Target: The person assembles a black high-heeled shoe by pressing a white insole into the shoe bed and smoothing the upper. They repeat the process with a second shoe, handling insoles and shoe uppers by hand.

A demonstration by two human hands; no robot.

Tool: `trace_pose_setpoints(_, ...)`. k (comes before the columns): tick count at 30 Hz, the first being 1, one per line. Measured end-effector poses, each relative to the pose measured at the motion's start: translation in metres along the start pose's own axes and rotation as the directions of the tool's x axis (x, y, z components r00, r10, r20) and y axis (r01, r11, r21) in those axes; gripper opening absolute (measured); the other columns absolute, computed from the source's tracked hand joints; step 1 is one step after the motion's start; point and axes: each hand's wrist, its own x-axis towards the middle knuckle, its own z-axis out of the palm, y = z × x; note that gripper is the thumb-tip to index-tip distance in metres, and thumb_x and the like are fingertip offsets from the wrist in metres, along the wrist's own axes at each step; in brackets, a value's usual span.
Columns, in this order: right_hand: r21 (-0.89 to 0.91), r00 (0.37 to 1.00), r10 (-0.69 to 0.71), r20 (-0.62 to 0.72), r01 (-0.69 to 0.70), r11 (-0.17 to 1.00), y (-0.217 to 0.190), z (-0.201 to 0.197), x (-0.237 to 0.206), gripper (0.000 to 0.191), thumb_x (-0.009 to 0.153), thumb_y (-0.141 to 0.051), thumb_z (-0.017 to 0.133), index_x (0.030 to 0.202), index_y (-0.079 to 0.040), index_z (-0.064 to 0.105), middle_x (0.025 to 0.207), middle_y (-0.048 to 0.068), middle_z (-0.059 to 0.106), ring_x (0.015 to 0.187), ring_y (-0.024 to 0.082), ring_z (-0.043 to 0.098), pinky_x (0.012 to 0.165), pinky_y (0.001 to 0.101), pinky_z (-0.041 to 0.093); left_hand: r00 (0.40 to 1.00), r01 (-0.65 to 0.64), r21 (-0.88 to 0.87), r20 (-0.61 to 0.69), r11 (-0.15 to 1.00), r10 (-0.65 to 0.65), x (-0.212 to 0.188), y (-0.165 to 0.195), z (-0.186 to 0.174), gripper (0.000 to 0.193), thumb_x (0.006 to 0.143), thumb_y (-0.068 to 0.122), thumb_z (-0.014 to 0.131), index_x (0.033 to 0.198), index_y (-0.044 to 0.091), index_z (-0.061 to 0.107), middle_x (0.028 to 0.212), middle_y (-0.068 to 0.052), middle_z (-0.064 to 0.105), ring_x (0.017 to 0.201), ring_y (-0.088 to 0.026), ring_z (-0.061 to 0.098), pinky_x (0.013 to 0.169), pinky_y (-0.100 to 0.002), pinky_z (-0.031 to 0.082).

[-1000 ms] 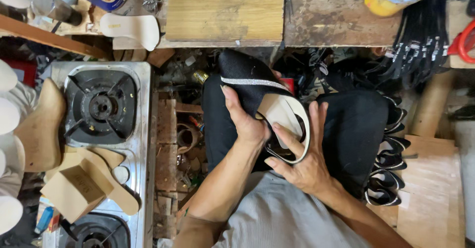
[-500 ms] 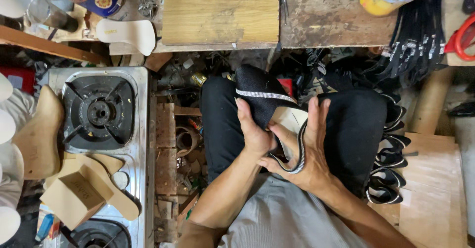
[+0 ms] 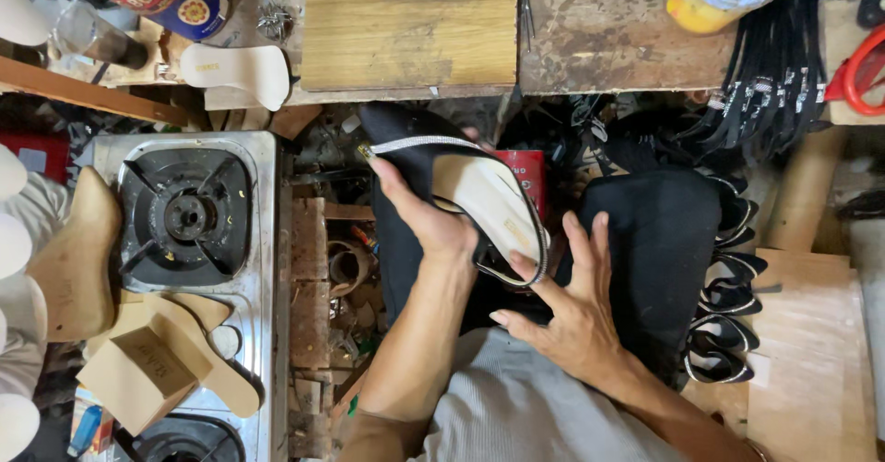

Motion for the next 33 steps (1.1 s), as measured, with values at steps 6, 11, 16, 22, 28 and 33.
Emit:
trace_pose_setpoints(6, 0.371, 0.991, -0.004, -0.135, 0.054, 0.927, 0.02, -0.001, -0.012, 0.043, 0.084, -0.01, 0.079, 0.125, -0.008, 0.066, 0.156, 0.021, 0.04, 0.152, 0.039, 0.042, 0.126, 0.049, 0.038, 0.995, 0.062, -0.085, -0.074, 0.994, -0.068, 0.008, 0.01, -0.002, 0.097, 0.09, 0.085, 0.042, 0.117, -0.006, 0.062, 0.106, -0.021, 0.07, 0.096, -0.034, 0.067, 0.086, -0.045, 0.057)
trace_pose_setpoints(11, 0.826, 0.956, 0.286, 0.072, -0.218, 0.52, 0.024, 0.015, -0.007, 0.061, 0.095, -0.006, 0.069, 0.149, 0.004, 0.041, 0.144, 0.02, 0.056, 0.131, 0.027, 0.06, 0.112, 0.0383, 0.047, 0.993, 0.063, -0.101, -0.091, 0.993, -0.073, 0.004, 0.008, 0.003, 0.097, 0.088, 0.084, 0.043, 0.119, -0.006, 0.062, 0.109, -0.021, 0.069, 0.097, -0.034, 0.067, 0.086, -0.043, 0.058)
trace_pose_setpoints(16, 0.909, 0.916, 0.36, 0.175, -0.291, 0.299, 0.025, 0.027, -0.002, 0.056, 0.099, -0.009, 0.063, 0.148, 0.006, 0.041, 0.14, 0.017, 0.061, 0.127, 0.022, 0.062, 0.108, 0.0349, 0.049, 0.994, 0.104, -0.166, -0.01, 0.981, -0.108, -0.007, 0.01, 0.007, 0.105, 0.086, 0.09, 0.043, 0.116, -0.009, 0.061, 0.105, -0.018, 0.069, 0.092, -0.031, 0.067, 0.081, -0.041, 0.058)
trace_pose_setpoints(22, 0.861, 0.906, 0.396, 0.148, -0.315, 0.4, 0.035, 0.036, -0.012, 0.049, 0.107, -0.023, 0.058, 0.146, 0.007, 0.056, 0.12, 0.008, 0.069, 0.108, 0.012, 0.061, 0.095, 0.0257, 0.049, 0.977, 0.198, -0.2, 0.126, 0.96, -0.175, -0.014, 0.01, 0.008, 0.11, 0.083, 0.094, 0.041, 0.118, -0.008, 0.062, 0.101, -0.02, 0.068, 0.088, -0.03, 0.066, 0.08, -0.039, 0.057)
trace_pose_setpoints(28, 0.893, 0.921, 0.377, 0.095, -0.246, 0.378, 0.049, 0.041, -0.015, 0.045, 0.104, -0.026, 0.064, 0.137, 0.004, 0.058, 0.115, 0.004, 0.071, 0.103, 0.009, 0.064, 0.094, 0.0253, 0.051, 0.98, 0.2, -0.155, 0.05, 0.968, -0.194, -0.018, 0.004, 0.007, 0.11, 0.081, 0.095, 0.037, 0.114, -0.006, 0.062, 0.098, -0.02, 0.069, 0.088, -0.03, 0.067, 0.081, -0.038, 0.057)
trace_pose_setpoints(33, 0.919, 0.919, 0.381, 0.1, -0.232, 0.318, 0.052, 0.039, -0.007, 0.038, 0.099, -0.024, 0.064, 0.128, -0.001, 0.058, 0.113, 0.002, 0.067, 0.101, 0.007, 0.062, 0.092, 0.0234, 0.051, 0.988, 0.155, -0.023, 0.032, 0.988, -0.154, -0.018, -0.001, 0.006, 0.109, 0.086, 0.094, 0.035, 0.115, -0.007, 0.065, 0.097, -0.019, 0.07, 0.088, -0.029, 0.067, 0.08, -0.039, 0.056)
